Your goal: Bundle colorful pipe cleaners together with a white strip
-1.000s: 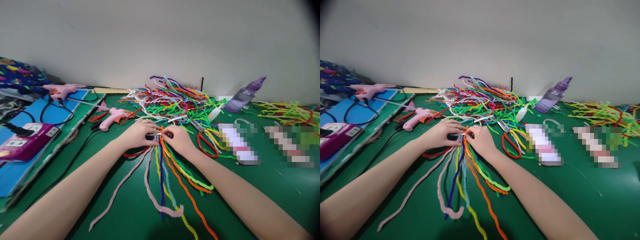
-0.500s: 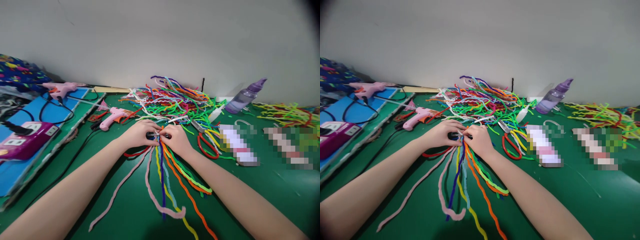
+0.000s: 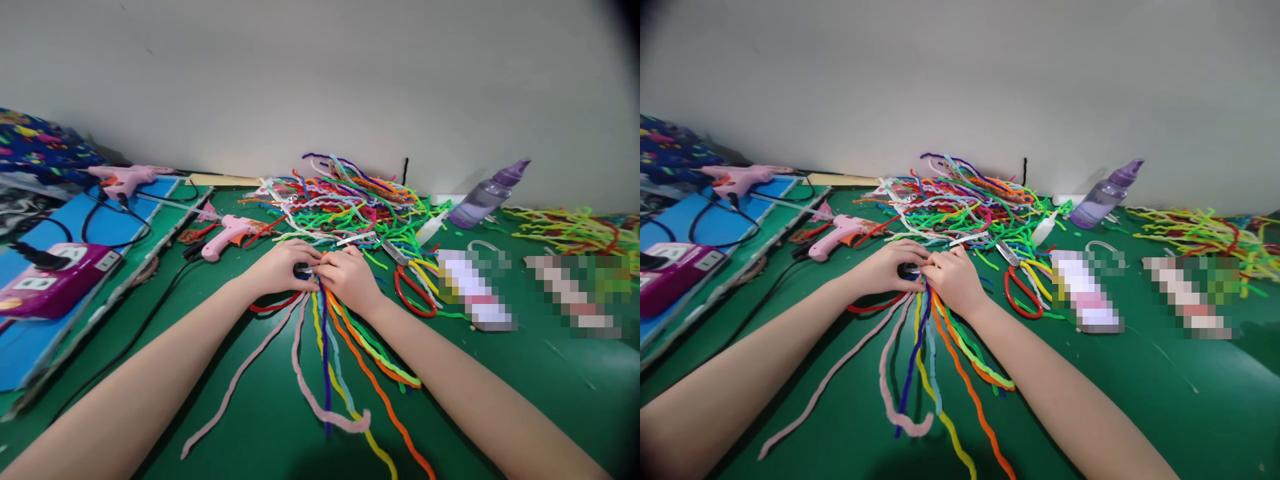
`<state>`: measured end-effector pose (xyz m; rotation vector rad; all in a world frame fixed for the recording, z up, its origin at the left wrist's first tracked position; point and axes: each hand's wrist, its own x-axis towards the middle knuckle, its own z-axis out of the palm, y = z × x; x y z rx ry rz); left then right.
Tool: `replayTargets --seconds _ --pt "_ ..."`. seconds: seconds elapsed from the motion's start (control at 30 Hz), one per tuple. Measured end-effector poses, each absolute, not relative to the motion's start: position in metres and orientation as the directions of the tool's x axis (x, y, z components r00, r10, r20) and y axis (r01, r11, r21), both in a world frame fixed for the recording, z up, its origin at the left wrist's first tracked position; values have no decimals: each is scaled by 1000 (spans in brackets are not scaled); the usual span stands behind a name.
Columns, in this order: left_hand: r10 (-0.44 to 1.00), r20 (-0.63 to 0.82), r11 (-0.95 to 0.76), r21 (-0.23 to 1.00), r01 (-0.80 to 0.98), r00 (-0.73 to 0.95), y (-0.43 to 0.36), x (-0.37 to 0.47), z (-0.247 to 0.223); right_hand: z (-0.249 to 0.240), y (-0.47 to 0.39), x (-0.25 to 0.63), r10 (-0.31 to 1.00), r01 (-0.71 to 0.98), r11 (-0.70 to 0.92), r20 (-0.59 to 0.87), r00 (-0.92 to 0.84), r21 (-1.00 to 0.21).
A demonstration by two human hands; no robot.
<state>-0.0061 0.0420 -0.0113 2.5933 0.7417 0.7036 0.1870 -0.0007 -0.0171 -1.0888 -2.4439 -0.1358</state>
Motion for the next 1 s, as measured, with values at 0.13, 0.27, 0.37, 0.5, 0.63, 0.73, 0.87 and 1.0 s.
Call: replayTargets --seconds 0.13,0.27,0.37,0.5,0.63,0.73,0.87,1.0 --pt "561 362 -805 446 390 744 42 -6 -10 -16 0 185 678 739 671 454 -578 -62" --pt "555 355 -809 442 388 752 43 -7 -10 -14 -1 184 678 752 659 434 -594 -1" --pt "550 363 -812 442 380 752 45 -7 -13 -11 -2 182 662 744 663 401 -633 81" --pt "543 374 -817 445 368 752 47 -8 -17 -3 -3 177 587 655 725 305 -750 214" --pt "539 383 -819 447 360 750 47 -8 -18 6 -2 171 528 566 774 205 -824 283" --pt "538 383 -819 449 358 751 46 -7 -16 13 0 167 505 518 800 127 -854 304" --pt "537 372 -819 444 363 757 45 -7 -14 25 4 162 478 456 843 -8 -878 284" --pt "551 347 -811 437 389 759 43 -8 -12 38 9 156 472 433 866 -120 -874 251"
